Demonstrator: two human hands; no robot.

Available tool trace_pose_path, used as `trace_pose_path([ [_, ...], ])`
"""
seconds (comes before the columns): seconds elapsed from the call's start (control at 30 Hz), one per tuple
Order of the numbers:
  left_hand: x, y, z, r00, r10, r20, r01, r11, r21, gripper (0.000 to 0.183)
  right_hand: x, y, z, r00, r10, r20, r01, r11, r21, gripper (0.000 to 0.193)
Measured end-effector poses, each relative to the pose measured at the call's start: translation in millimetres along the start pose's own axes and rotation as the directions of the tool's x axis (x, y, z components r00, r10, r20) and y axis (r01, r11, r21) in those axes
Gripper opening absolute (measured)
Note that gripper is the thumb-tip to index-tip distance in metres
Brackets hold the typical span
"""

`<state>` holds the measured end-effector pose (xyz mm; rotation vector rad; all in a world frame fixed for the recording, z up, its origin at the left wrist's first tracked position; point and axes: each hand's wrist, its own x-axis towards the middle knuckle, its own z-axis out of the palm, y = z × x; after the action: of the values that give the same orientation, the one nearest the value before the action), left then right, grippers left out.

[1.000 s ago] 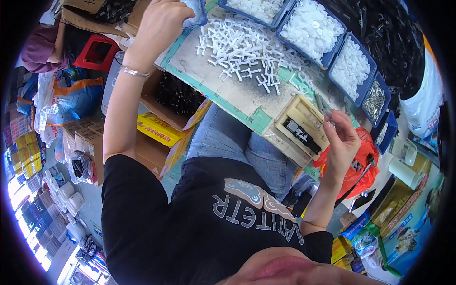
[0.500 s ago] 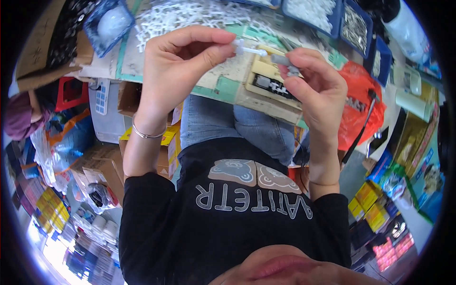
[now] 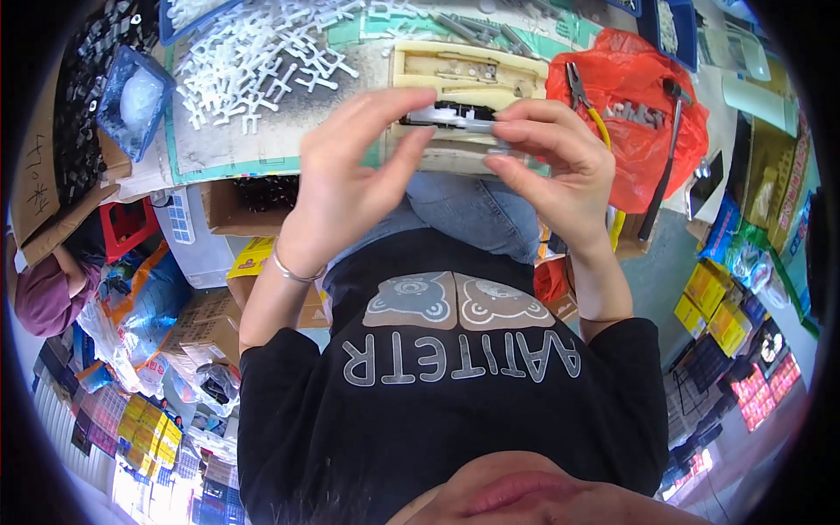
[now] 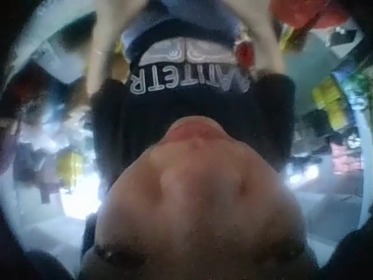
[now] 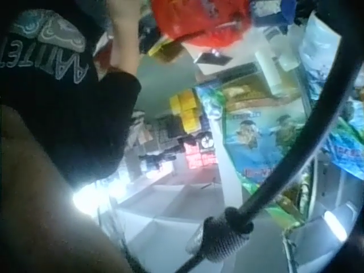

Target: The person assembles small plastic parts and metal pins into a plastic casing by hand and with pliers, creating a single unit.

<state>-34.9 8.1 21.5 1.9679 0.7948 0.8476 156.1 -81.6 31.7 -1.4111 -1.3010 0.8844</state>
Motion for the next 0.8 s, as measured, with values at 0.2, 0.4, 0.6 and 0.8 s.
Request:
trace_pose_path([
  [0.2,-15.6,-18.5,33.9,0.944,0.327,0.05,-0.31,0.82,0.481,0.026,-14.3,25.8,-31.1,0.988,-0.135,-0.072,0.094,0.906,-0.413,0.026],
  [0.4,-18.3,-32.3,45.6,0.907,0.413,0.079,-0.394,0.768,0.506,0.025,-12.9,38.3,-29.8,0.982,-0.185,0.036,0.178,0.85,-0.495,0.026],
  [0.6,-18.9,-30.4,54.8,0.911,0.41,0.043,-0.362,0.748,0.557,0.028,-10.3,44.9,-27.6,0.988,-0.143,0.064,0.155,0.845,-0.512,0.027],
  [0.8,-16.0,-27.9,55.1,0.915,0.402,0.027,-0.344,0.744,0.573,0.028,-11.8,44.6,-28.5,0.975,-0.221,0.011,0.169,0.712,-0.682,0.025],
])
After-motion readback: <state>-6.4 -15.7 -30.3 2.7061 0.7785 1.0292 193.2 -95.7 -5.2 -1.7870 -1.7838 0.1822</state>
